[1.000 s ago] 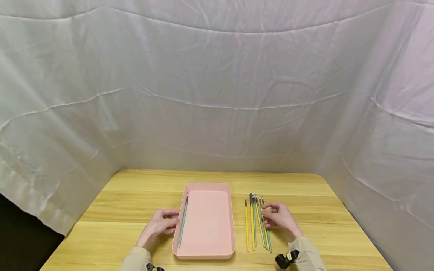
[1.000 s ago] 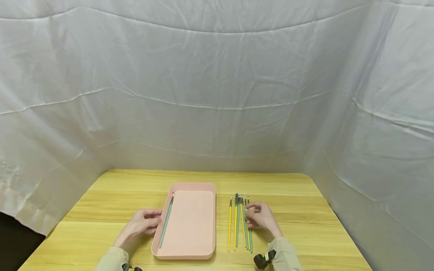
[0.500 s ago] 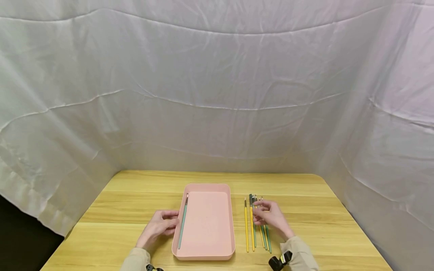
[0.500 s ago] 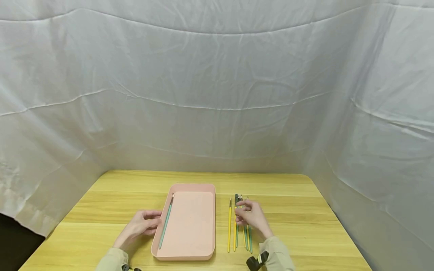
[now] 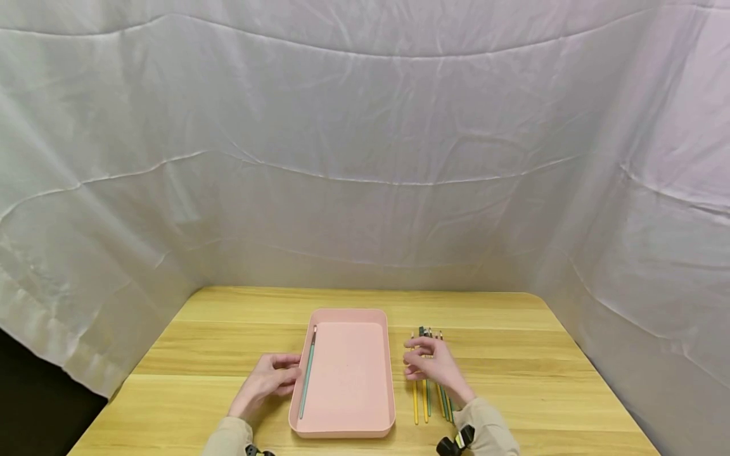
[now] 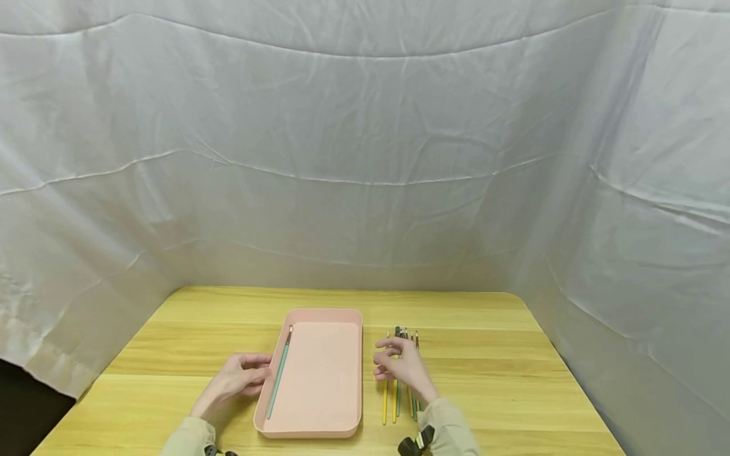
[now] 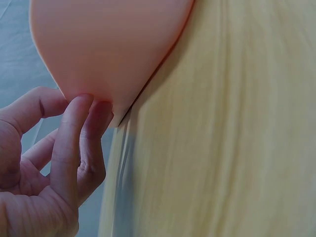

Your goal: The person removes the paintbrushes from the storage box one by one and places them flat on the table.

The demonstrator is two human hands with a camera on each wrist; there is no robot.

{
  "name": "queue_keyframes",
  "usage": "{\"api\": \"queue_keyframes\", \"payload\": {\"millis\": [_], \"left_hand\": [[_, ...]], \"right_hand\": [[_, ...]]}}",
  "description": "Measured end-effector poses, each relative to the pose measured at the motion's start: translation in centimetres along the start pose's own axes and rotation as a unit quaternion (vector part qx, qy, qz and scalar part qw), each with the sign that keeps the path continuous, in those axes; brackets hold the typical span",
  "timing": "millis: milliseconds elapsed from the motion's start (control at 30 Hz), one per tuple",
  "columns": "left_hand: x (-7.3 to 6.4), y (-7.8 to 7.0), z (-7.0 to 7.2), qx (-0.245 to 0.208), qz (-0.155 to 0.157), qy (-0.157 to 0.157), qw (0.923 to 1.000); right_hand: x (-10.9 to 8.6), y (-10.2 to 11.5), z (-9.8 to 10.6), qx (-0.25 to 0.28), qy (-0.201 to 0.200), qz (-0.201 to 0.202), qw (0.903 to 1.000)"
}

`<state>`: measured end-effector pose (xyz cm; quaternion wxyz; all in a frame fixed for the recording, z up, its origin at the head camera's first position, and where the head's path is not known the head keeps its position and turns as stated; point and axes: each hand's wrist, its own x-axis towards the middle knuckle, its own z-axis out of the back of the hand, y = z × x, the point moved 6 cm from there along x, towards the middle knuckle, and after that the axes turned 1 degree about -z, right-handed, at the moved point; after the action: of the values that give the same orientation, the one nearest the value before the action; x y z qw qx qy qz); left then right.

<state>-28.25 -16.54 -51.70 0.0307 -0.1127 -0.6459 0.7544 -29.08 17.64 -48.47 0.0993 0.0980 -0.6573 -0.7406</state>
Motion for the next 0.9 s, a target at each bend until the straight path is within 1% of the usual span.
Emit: {"api": "queue_keyframes", "payload": {"millis": [200, 433, 567, 733, 900], "left_hand": [[0.0, 0.0, 0.0, -0.003, 0.005, -0.006, 1.0], [0.1, 0.1, 0.0, 0.005, 0.002, -0.002, 1.0], [0.1, 0.0, 0.0, 0.005, -0.001, 0.0, 1.0], [-0.1, -0.2, 0.1, 0.005, 0.0, -0.003, 1.0], [-0.2, -0.2, 0.0, 0.003, 0.003, -0.006, 1.0]], "right_hand": [[0.4, 0.6, -1.6, 0.027, 0.012, -0.003, 0.9995], [1.0, 1.3, -3.5, 0.026, 0.013, -0.012, 0.9995], [1.4, 1.9, -4.5, 0.025, 0.025, -0.013, 0.9993], [2.2, 2.1, -6.1, 0.04, 0.042, -0.023, 0.9981], [3.0, 2.3, -7.6, 0.057, 0.046, -0.038, 0.9966]]}}
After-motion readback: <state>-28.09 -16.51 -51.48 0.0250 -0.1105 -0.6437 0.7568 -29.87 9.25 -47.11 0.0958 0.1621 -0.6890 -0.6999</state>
